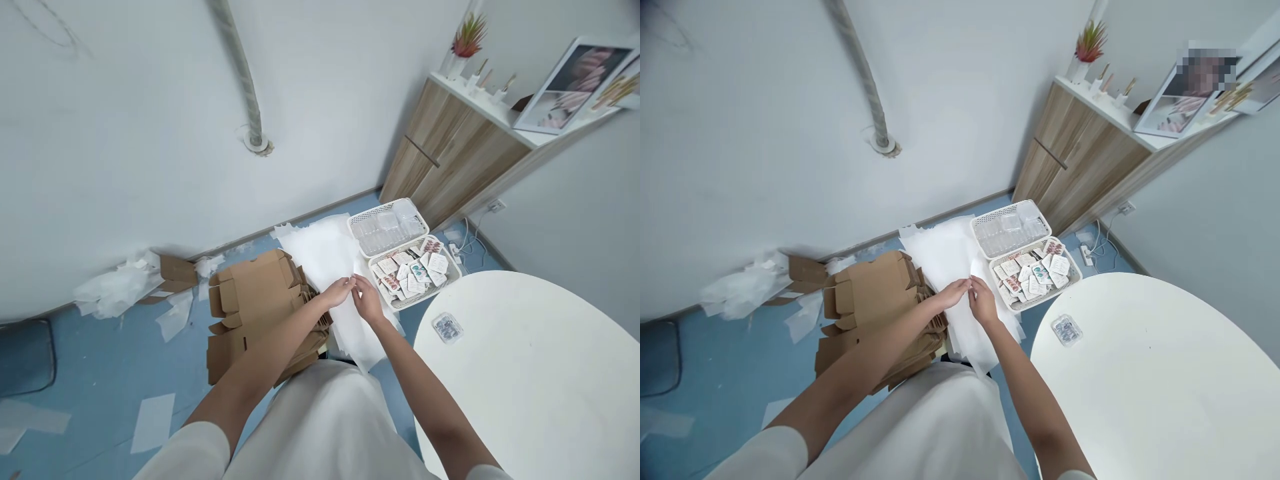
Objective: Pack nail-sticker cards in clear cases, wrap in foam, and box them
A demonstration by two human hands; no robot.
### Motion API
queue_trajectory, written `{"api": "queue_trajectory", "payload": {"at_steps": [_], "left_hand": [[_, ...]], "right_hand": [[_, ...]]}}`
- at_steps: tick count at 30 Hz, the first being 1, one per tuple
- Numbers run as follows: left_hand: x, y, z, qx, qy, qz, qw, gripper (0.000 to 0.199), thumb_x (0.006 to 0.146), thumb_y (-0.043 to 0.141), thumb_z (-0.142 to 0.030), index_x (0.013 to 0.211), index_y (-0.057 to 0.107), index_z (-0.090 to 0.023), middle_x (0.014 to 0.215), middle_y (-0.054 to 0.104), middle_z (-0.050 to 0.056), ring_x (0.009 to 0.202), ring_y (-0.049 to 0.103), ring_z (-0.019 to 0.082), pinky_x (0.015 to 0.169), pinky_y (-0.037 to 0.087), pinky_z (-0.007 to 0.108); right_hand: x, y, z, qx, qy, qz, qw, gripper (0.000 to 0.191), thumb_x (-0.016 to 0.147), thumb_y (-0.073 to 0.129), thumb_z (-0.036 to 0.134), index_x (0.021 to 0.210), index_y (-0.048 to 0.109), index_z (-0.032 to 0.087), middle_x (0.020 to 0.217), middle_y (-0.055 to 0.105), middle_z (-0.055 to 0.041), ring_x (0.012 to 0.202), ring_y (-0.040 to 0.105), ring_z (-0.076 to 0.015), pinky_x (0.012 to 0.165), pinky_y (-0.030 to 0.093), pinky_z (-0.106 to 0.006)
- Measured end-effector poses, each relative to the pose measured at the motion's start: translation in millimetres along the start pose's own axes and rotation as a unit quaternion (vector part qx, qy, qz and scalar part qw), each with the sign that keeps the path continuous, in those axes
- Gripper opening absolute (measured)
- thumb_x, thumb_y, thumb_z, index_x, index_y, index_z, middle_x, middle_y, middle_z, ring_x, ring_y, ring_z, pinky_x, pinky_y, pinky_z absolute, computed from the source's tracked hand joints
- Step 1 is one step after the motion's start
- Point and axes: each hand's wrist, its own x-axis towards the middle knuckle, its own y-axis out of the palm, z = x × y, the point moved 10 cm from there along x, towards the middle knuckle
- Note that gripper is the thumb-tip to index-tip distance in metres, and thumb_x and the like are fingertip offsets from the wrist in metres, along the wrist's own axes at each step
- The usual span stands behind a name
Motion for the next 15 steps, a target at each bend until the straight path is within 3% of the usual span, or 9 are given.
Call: {"api": "queue_trajectory", "payload": {"at_steps": [4,8,12,15], "left_hand": [[-25,-3.0,-8,0.040,0.044,-0.017,0.998,0.063,0.080,0.037,-0.054,0.127,0.037,-0.013,0.136,0.036,0.014,0.126,0.033,0.023,0.102,0.025,0.032],[-46,3.1,-11,0.092,0.084,-0.041,0.991,0.069,0.076,0.046,-0.052,0.130,0.030,-0.011,0.142,0.023,0.016,0.132,0.019,0.023,0.106,0.018,0.033],[-54,25.3,-12,0.100,0.090,-0.043,0.990,0.078,0.077,0.046,-0.049,0.135,0.014,-0.010,0.146,0.005,0.017,0.134,0.005,0.024,0.107,0.015,0.035],[-57,52.8,-17,0.099,0.083,-0.014,0.992,0.083,0.076,0.049,-0.047,0.136,0.007,-0.006,0.145,0.003,0.019,0.134,0.000,0.024,0.108,0.012,0.034]], "right_hand": [[-23,-41,22,-0.001,-0.007,-0.080,0.997,0.036,0.077,0.040,0.014,0.107,0.059,0.020,0.112,0.058,-0.0082,0.106,0.053,-0.0199,0.093,0.040,-0.040],[-65,-82,28,-0.015,0.015,-0.171,0.985,0.033,0.077,0.040,0.015,0.102,0.061,0.020,0.107,0.060,-0.0080,0.097,0.056,-0.0196,0.087,0.044,-0.038],[-122,-117,18,0.012,0.073,-0.248,0.966,0.033,0.077,0.039,0.018,0.103,0.060,0.020,0.110,0.057,-0.0086,0.071,0.059,-0.0141,0.070,0.049,-0.033],[-169,-141,10,0.028,0.113,-0.306,0.945,0.032,0.077,0.039,0.020,0.101,0.060,0.020,0.108,0.057,-0.0086,0.064,0.057,-0.0119,0.064,0.049,-0.032]]}}
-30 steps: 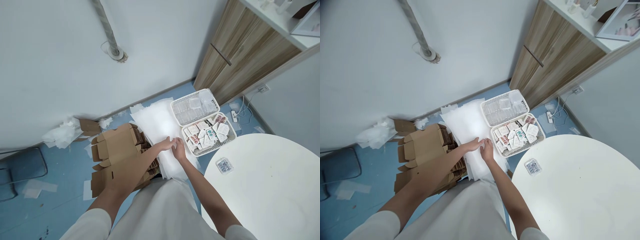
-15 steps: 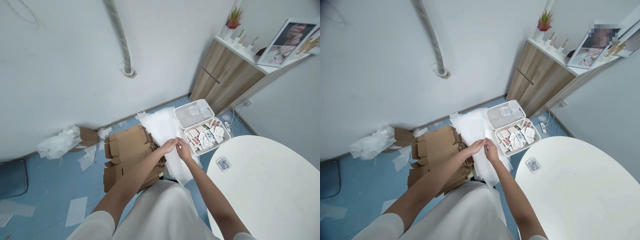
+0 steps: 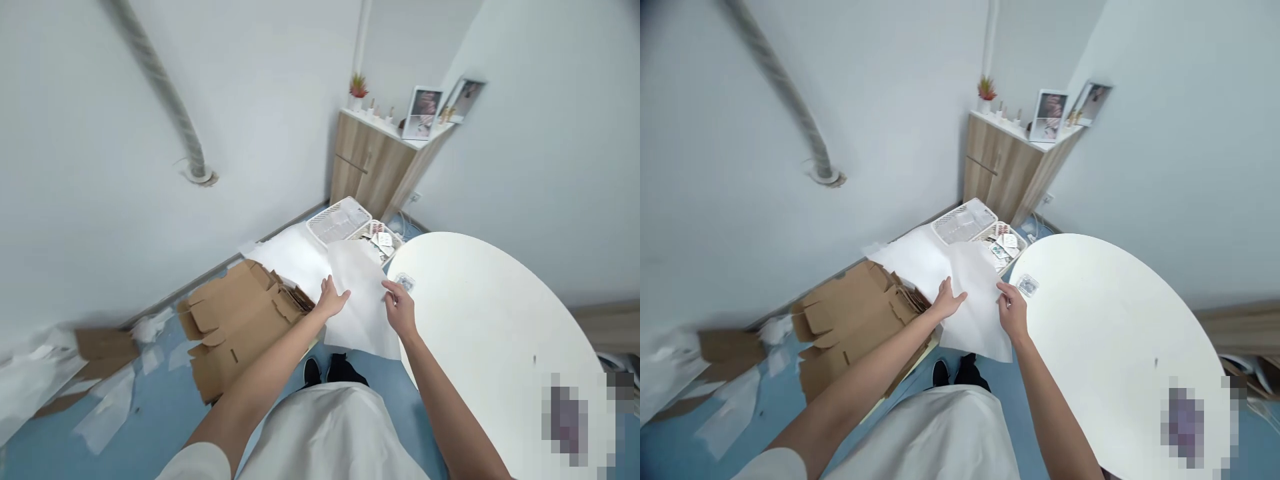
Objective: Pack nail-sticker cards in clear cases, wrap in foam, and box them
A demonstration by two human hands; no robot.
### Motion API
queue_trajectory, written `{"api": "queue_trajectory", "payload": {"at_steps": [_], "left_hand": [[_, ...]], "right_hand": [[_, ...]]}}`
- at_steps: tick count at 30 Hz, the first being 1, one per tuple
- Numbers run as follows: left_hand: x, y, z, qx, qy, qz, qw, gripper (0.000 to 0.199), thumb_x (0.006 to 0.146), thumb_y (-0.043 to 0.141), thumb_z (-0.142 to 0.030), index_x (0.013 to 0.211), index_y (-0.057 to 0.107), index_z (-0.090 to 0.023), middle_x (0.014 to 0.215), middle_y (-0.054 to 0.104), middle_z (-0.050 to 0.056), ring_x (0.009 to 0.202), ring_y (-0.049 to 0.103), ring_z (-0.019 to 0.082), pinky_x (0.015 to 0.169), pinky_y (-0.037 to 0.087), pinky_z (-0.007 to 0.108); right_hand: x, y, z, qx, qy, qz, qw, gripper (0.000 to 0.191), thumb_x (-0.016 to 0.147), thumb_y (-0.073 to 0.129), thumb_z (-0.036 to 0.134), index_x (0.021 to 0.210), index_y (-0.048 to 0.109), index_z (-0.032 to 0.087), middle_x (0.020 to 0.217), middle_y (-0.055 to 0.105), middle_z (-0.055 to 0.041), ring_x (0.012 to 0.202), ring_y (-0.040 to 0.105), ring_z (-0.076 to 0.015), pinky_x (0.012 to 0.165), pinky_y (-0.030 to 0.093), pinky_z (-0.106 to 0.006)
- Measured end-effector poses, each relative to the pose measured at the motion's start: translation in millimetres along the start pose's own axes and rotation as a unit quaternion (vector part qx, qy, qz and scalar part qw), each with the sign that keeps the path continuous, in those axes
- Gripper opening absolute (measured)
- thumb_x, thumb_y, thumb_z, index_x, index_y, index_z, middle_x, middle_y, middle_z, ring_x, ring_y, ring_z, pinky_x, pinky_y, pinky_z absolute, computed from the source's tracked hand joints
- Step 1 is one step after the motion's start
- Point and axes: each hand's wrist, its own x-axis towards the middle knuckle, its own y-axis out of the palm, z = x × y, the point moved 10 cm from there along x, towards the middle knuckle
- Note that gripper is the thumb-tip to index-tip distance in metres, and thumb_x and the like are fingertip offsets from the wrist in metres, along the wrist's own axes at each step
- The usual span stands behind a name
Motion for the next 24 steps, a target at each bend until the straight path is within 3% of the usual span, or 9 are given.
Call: {"api": "queue_trajectory", "payload": {"at_steps": [3,5,7,9,13,16,19,24], "left_hand": [[-4,30.6,-12,-0.017,-0.005,0.043,0.999,0.086,0.074,0.053,-0.046,0.136,0.007,-0.007,0.145,0.008,0.019,0.134,0.006,0.024,0.107,0.015,0.033],[-8,57.3,-22,-0.048,-0.009,0.094,0.994,0.083,0.073,0.055,-0.046,0.135,0.012,-0.011,0.142,0.021,0.018,0.130,0.024,0.024,0.102,0.026,0.034],[-14,89.0,-35,-0.089,-0.008,0.160,0.983,0.073,0.075,0.056,-0.041,0.133,0.020,-0.015,0.131,0.041,0.017,0.115,0.047,0.022,0.091,0.040,0.032],[-18,117.1,-54,-0.121,0.017,0.200,0.972,0.064,0.075,0.057,-0.033,0.129,0.027,-0.016,0.116,0.055,0.013,0.095,0.059,0.018,0.080,0.046,0.030],[-16,161.3,-97,-0.104,0.091,0.176,0.975,0.062,0.073,0.059,-0.022,0.128,0.029,-0.014,0.093,0.063,0.008,0.074,0.062,0.014,0.072,0.047,0.027],[-14,201.0,-123,-0.057,0.127,0.172,0.975,0.068,0.072,0.057,-0.018,0.131,0.023,-0.015,0.089,0.063,0.005,0.066,0.060,0.012,0.069,0.047,0.025],[-13,235.3,-142,0.008,0.157,0.159,0.975,0.075,0.070,0.058,-0.018,0.135,0.018,-0.018,0.100,0.060,0.007,0.073,0.061,0.013,0.074,0.045,0.027],[-18,276.0,-158,0.096,0.190,0.137,0.967,0.088,0.071,0.058,-0.021,0.138,0.001,-0.020,0.116,0.050,0.010,0.095,0.056,0.018,0.083,0.040,0.030]], "right_hand": [[-22,-45,-17,0.004,0.042,-0.064,0.997,0.032,0.077,0.040,0.021,0.102,0.058,0.020,0.104,0.058,-0.0077,0.066,0.056,-0.0124,0.064,0.049,-0.032],[-37,-72,-32,0.007,0.070,-0.100,0.992,0.033,0.077,0.039,0.022,0.104,0.057,0.020,0.101,0.059,-0.0072,0.066,0.056,-0.0126,0.063,0.048,-0.032],[-53,-99,-48,0.004,0.091,-0.137,0.986,0.033,0.077,0.039,0.023,0.105,0.056,0.020,0.100,0.059,-0.0073,0.066,0.056,-0.0128,0.062,0.048,-0.031],[-70,-126,-65,-0.008,0.105,-0.174,0.979,0.033,0.077,0.040,0.023,0.105,0.056,0.019,0.101,0.058,-0.0079,0.067,0.056,-0.0132,0.062,0.048,-0.031],[-103,-177,-103,-0.039,0.133,-0.220,0.966,0.035,0.078,0.040,0.025,0.109,0.055,0.019,0.103,0.057,-0.0090,0.064,0.055,-0.0127,0.064,0.048,-0.032],[-125,-208,-136,-0.058,0.153,-0.224,0.961,0.039,0.079,0.040,0.025,0.115,0.051,0.019,0.106,0.055,-0.0098,0.062,0.054,-0.0122,0.064,0.048,-0.033],[-142,-231,-169,-0.076,0.178,-0.207,0.959,0.044,0.079,0.041,0.026,0.122,0.046,0.020,0.110,0.053,-0.0098,0.061,0.053,-0.0120,0.065,0.049,-0.033],[-160,-252,-217,-0.083,0.215,-0.187,0.955,0.051,0.076,0.043,0.023,0.126,0.040,0.023,0.115,0.050,-0.0085,0.055,0.050,-0.0104,0.067,0.050,-0.035]]}}
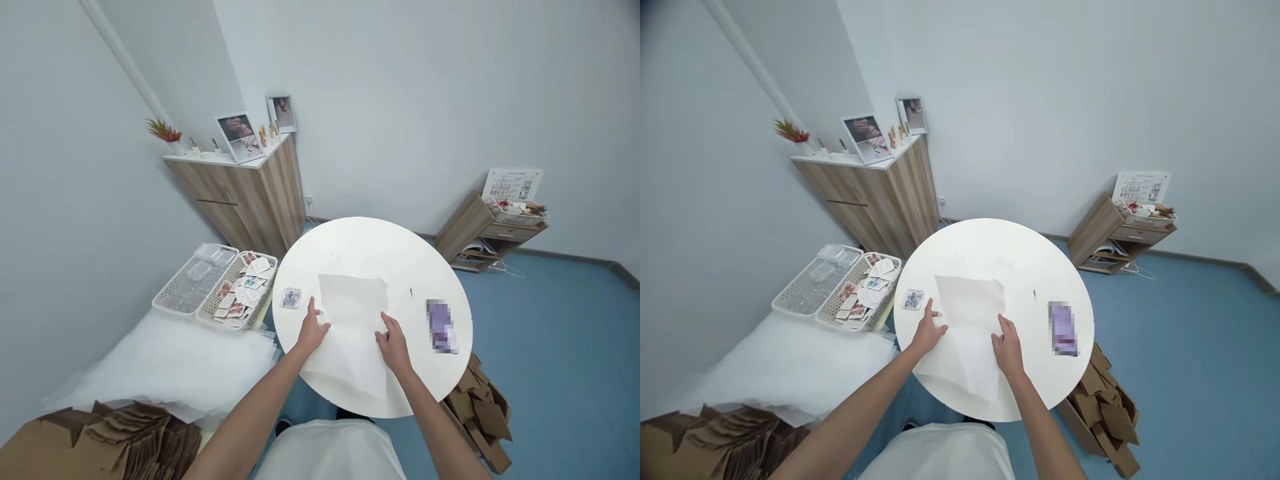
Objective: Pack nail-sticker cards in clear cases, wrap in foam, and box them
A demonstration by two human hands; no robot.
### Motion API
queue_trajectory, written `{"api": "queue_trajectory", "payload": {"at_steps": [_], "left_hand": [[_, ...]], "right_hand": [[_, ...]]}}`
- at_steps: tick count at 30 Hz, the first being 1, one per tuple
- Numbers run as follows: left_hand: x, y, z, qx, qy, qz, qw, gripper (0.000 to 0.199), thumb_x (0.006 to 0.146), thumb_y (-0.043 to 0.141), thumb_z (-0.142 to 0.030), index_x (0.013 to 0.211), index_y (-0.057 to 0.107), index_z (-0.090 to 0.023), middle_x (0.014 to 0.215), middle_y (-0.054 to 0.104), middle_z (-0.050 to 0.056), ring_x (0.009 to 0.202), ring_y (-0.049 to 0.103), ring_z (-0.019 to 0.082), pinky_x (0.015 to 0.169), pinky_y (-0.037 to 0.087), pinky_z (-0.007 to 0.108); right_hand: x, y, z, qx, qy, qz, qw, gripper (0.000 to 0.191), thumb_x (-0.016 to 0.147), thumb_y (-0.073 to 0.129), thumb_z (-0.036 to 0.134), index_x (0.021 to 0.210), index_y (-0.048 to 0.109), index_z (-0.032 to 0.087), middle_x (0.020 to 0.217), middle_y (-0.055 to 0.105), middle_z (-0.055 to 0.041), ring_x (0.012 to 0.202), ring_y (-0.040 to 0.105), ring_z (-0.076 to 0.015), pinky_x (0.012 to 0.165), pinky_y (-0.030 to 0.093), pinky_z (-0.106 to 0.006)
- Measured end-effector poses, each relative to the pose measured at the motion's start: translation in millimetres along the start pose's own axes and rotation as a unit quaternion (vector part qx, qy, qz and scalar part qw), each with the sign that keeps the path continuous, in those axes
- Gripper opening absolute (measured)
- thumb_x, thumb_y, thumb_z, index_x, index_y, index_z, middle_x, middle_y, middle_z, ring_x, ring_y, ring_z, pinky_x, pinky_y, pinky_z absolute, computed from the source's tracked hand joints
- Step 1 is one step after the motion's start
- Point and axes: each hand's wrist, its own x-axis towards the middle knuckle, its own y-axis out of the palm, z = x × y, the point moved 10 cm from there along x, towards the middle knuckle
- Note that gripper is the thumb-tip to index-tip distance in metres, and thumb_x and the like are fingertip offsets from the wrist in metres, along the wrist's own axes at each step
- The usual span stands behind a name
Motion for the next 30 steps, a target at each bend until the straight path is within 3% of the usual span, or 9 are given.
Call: {"api": "queue_trajectory", "payload": {"at_steps": [6,13,19,23,26,30], "left_hand": [[3,35.6,3,0.064,-0.038,0.027,0.997,0.080,0.073,0.054,-0.020,0.138,0.006,-0.019,0.122,0.047,0.010,0.110,0.048,0.020,0.090,0.035,0.030],[11,63.8,13,0.072,-0.032,0.076,0.994,0.076,0.074,0.049,-0.014,0.138,0.009,-0.017,0.129,0.042,0.012,0.116,0.044,0.020,0.095,0.034,0.032],[18,79.6,13,0.143,0.017,0.112,0.983,0.074,0.074,0.046,-0.013,0.138,0.010,-0.013,0.133,0.037,0.015,0.121,0.037,0.022,0.097,0.032,0.034],[15,77.8,8,0.206,0.042,0.082,0.974,0.074,0.074,0.046,-0.015,0.138,0.009,-0.011,0.135,0.032,0.016,0.123,0.035,0.024,0.096,0.032,0.035],[5,73.8,2,0.286,0.105,0.042,0.952,0.069,0.076,0.047,-0.022,0.137,0.017,-0.014,0.139,0.028,0.015,0.127,0.028,0.028,0.099,0.027,0.040],[-20,92.6,-2,0.368,0.265,0.094,0.886,0.053,0.080,0.043,-0.031,0.131,0.035,-0.021,0.140,0.031,0.009,0.130,0.023,0.026,0.101,0.023,0.043]], "right_hand": [[0,7,-49,-0.022,0.039,0.034,0.998,0.054,0.073,0.043,0.020,0.127,0.039,0.024,0.119,0.047,-0.0079,0.061,0.055,-0.0125,0.074,0.050,-0.036],[-9,24,-89,-0.065,0.068,0.058,0.994,0.056,0.073,0.042,0.018,0.128,0.039,0.024,0.122,0.046,-0.0091,0.072,0.061,-0.0180,0.071,0.051,-0.036],[-14,28,-88,-0.152,0.065,0.044,0.985,0.060,0.071,0.044,0.013,0.129,0.037,0.023,0.127,0.042,-0.0105,0.110,0.049,-0.0273,0.083,0.046,-0.040],[-23,25,-70,-0.219,0.061,0.018,0.974,0.058,0.072,0.048,0.017,0.129,0.037,0.023,0.137,0.033,-0.0118,0.122,0.035,-0.0310,0.092,0.037,-0.046],[-37,42,-61,-0.247,0.045,0.085,0.964,0.054,0.074,0.048,0.021,0.127,0.039,0.023,0.140,0.031,-0.0098,0.128,0.027,-0.0281,0.098,0.029,-0.045],[-52,63,-67,-0.287,0.070,0.183,0.938,0.051,0.077,0.045,0.028,0.128,0.038,0.021,0.143,0.026,-0.0072,0.132,0.017,-0.0243,0.103,0.018,-0.043]]}}
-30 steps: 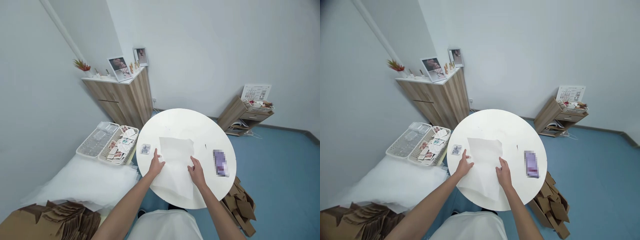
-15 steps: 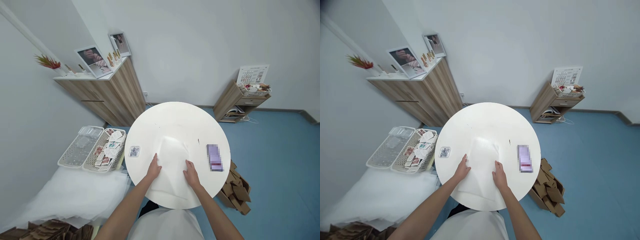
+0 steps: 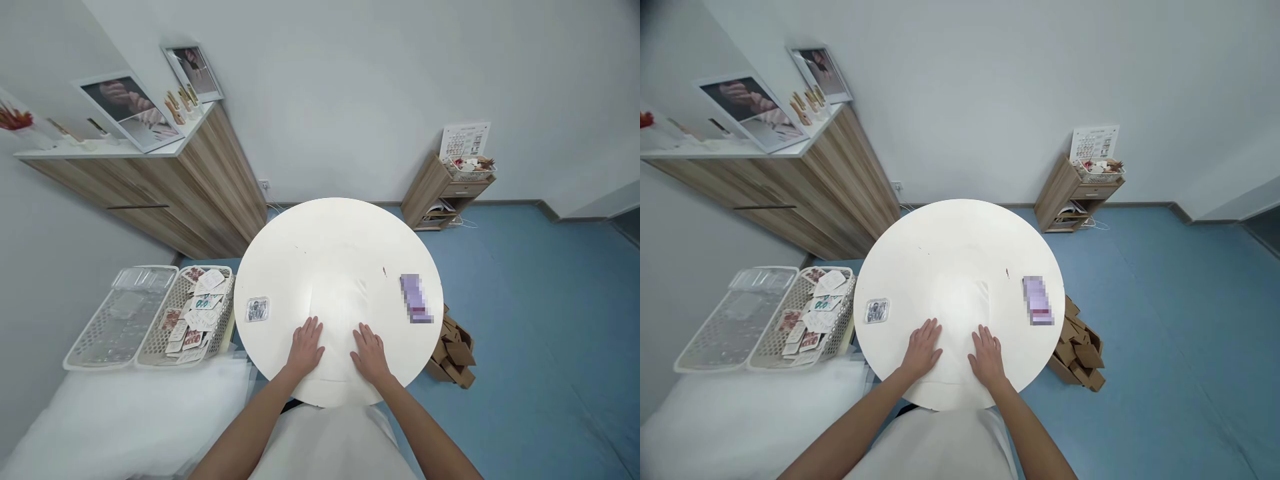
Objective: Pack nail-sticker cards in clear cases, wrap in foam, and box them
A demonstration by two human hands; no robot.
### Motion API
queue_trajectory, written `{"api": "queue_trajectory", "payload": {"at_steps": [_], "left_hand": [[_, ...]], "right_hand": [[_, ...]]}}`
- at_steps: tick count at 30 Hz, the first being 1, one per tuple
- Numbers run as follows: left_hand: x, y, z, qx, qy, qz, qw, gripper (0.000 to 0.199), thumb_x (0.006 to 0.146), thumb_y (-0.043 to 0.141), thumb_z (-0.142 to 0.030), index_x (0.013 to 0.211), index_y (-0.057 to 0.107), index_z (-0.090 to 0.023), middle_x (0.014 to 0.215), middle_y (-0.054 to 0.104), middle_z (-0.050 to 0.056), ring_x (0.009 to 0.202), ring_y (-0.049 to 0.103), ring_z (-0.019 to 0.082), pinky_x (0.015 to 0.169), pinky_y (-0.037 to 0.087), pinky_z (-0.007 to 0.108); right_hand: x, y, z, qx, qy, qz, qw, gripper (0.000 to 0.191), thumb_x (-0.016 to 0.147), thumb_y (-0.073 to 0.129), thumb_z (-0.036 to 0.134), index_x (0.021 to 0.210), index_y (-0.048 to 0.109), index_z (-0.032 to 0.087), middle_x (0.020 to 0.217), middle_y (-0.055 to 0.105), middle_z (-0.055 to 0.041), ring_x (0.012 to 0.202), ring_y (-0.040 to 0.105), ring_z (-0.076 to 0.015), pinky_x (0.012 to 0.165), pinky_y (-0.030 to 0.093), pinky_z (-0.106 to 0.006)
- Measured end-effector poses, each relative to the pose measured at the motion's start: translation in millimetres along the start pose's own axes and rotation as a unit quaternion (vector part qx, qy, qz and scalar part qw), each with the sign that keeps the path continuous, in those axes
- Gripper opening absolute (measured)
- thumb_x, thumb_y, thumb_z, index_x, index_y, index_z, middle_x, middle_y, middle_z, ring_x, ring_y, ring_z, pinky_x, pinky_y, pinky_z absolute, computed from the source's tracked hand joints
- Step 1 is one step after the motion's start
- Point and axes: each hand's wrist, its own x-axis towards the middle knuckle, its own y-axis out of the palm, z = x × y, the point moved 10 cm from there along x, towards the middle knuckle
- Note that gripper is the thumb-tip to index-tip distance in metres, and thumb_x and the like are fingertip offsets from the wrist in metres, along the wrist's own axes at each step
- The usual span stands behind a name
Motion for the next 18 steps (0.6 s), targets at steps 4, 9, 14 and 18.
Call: {"api": "queue_trajectory", "payload": {"at_steps": [4,9,14,18], "left_hand": [[-3,7.6,-1,0.059,0.046,0.005,0.997,0.048,0.083,0.037,-0.036,0.129,0.039,-0.022,0.140,0.033,0.007,0.131,0.022,0.025,0.100,0.024,0.044],[11,9.3,4,0.075,0.035,0.021,0.996,0.053,0.082,0.039,-0.039,0.132,0.035,-0.020,0.141,0.029,0.009,0.132,0.019,0.027,0.100,0.022,0.046],[13,12.7,7,0.075,0.028,0.044,0.996,0.055,0.083,0.039,-0.039,0.134,0.032,-0.021,0.143,0.026,0.008,0.132,0.015,0.027,0.100,0.020,0.047],[9,16.2,11,0.072,0.023,0.055,0.996,0.057,0.082,0.038,-0.039,0.135,0.028,-0.021,0.144,0.023,0.008,0.133,0.012,0.027,0.100,0.021,0.048]], "right_hand": [[6,1,-1,-0.027,0.011,0.026,0.999,0.052,0.079,0.041,0.030,0.130,0.035,0.020,0.145,0.021,-0.0064,0.133,0.013,-0.0220,0.103,0.013,-0.042],[19,-8,-4,-0.042,0.033,0.030,0.998,0.051,0.079,0.041,0.028,0.129,0.036,0.020,0.145,0.020,-0.0066,0.134,0.012,-0.0226,0.103,0.011,-0.045],[19,-9,-3,-0.049,0.035,0.025,0.998,0.050,0.078,0.040,0.025,0.128,0.036,0.020,0.145,0.021,-0.0064,0.134,0.011,-0.0228,0.102,0.012,-0.045],[17,-8,-2,-0.052,0.040,0.017,0.998,0.051,0.078,0.040,0.024,0.129,0.035,0.020,0.145,0.020,-0.0072,0.134,0.011,-0.0229,0.102,0.013,-0.045]]}}
